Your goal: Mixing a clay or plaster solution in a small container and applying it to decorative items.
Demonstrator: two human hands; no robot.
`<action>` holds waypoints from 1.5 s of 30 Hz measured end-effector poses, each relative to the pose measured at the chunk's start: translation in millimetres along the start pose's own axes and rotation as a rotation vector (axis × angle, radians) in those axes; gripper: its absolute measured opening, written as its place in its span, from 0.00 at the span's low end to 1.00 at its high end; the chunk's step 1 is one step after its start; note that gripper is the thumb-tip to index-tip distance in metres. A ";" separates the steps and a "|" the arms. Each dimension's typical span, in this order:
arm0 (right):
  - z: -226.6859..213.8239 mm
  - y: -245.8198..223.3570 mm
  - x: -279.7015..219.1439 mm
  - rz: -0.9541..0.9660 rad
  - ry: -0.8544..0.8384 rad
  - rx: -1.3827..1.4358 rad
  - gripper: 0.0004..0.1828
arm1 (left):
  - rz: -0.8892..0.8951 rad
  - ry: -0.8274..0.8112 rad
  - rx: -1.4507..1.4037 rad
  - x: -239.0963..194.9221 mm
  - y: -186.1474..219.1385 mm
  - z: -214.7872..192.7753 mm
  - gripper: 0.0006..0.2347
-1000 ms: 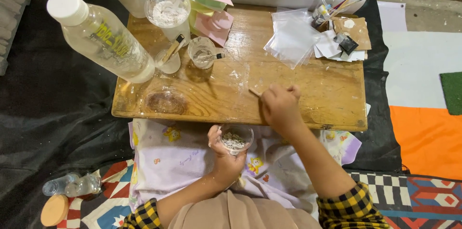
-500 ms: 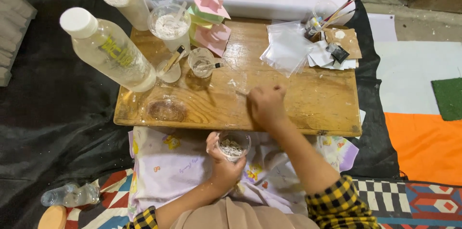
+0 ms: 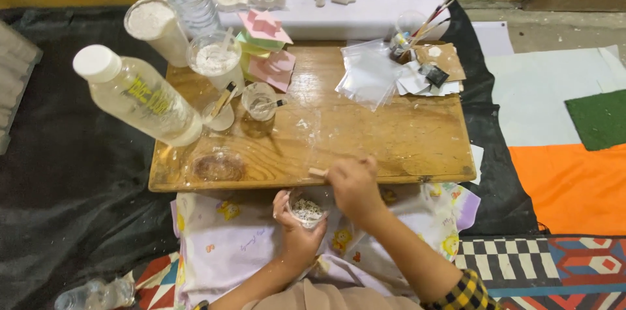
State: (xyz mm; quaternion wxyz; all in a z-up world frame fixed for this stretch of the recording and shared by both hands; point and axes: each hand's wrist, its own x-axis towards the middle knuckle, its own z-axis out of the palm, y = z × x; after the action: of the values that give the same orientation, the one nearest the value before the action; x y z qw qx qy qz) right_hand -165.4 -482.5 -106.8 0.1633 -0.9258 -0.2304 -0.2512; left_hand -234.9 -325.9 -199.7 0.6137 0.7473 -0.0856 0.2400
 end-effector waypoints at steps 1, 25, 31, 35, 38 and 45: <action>-4.0 0.0 -5.0 0.005 0.007 -0.007 0.10 | 0.007 -0.006 -0.005 1.9 0.5 -0.3 0.37; -60.0 158.8 -49.4 0.579 0.257 -0.078 0.06 | 0.503 -0.031 -0.190 190.3 145.1 -158.9 0.37; -58.0 159.4 -55.2 0.582 0.310 -0.107 0.05 | 0.607 0.220 -0.058 232.8 160.3 -214.6 0.30; -58.3 155.9 -51.9 0.651 0.280 -0.117 0.06 | 0.518 0.322 0.040 265.2 132.9 -272.2 0.25; -56.2 155.1 -53.7 0.682 0.290 -0.106 0.06 | 0.438 0.328 0.045 302.2 100.2 -299.0 0.22; -60.4 148.1 -46.6 0.705 0.246 -0.132 0.07 | 0.062 0.018 -0.107 348.7 -8.0 -305.2 0.26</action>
State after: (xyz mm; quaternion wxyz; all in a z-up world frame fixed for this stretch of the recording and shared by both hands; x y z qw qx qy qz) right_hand -149.3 -648.3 -110.1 0.2059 -0.9198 0.1403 -0.3032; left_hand -5.5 26.6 -4.9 0.6456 0.7083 -0.1162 0.2607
